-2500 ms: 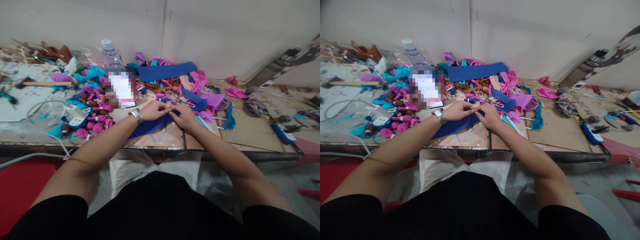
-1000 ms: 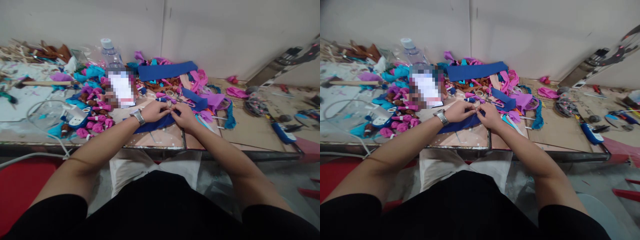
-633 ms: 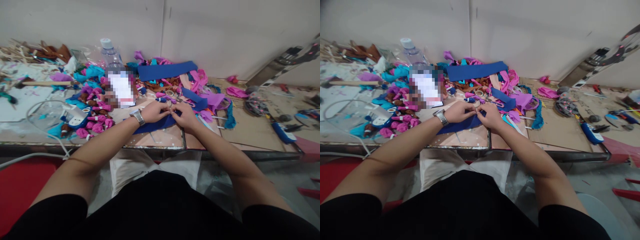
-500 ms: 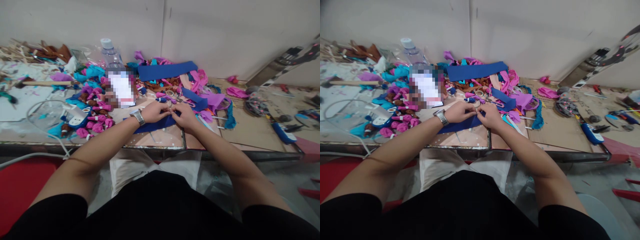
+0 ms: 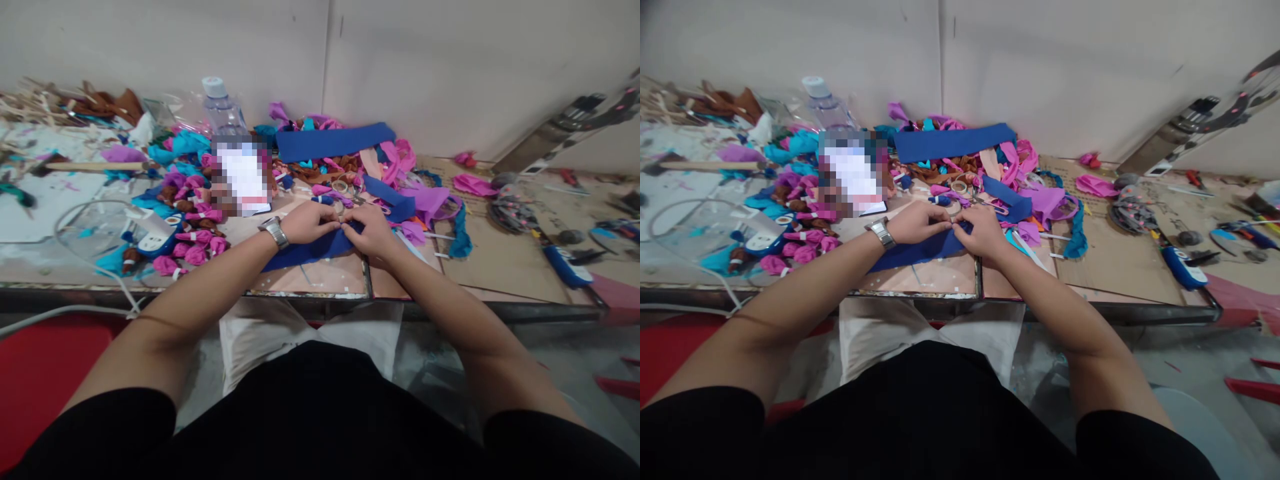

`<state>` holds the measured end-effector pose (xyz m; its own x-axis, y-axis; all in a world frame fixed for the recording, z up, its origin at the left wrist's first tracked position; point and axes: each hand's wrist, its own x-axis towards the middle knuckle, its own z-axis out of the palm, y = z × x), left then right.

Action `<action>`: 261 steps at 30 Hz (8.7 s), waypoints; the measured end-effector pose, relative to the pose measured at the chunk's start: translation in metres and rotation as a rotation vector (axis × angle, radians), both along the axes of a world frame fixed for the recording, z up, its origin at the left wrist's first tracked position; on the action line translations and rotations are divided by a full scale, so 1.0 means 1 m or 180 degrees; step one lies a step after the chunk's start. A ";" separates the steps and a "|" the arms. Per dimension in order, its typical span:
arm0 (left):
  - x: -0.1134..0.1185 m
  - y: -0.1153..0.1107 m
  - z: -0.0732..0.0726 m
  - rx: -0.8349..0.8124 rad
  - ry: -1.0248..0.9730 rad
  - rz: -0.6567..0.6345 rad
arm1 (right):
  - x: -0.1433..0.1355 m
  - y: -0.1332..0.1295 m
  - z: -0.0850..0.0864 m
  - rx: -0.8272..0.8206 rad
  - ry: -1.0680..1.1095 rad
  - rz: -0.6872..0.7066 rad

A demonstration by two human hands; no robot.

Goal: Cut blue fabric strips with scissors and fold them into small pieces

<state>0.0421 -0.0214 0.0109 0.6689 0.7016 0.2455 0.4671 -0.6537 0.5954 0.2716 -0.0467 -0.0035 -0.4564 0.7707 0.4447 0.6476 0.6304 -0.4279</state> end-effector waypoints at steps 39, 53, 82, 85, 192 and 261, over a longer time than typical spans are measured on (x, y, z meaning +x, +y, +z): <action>-0.009 0.013 0.004 -0.0587 0.0171 -0.0254 | -0.002 -0.003 0.004 0.0119 0.0273 0.0340; -0.009 0.015 0.001 -0.0949 -0.0313 -0.0206 | -0.002 -0.003 0.005 0.0089 0.0177 0.0408; 0.001 0.006 -0.001 -0.0856 -0.0475 0.0109 | -0.001 -0.001 0.001 0.0207 0.0005 -0.0086; 0.001 0.006 -0.004 -0.0829 -0.0497 0.0123 | -0.001 -0.001 -0.001 0.0191 0.0044 -0.0089; 0.008 -0.007 -0.002 0.0614 -0.0046 0.0234 | -0.003 0.003 -0.004 0.0046 0.0134 -0.0099; -0.005 0.000 0.009 0.0744 0.0028 0.0595 | 0.000 0.002 -0.002 0.0141 0.0264 -0.0500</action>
<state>0.0366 -0.0211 0.0196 0.5363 0.7379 0.4097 0.5967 -0.6748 0.4343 0.2720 -0.0450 -0.0054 -0.2924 0.8084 0.5109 0.7033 0.5438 -0.4580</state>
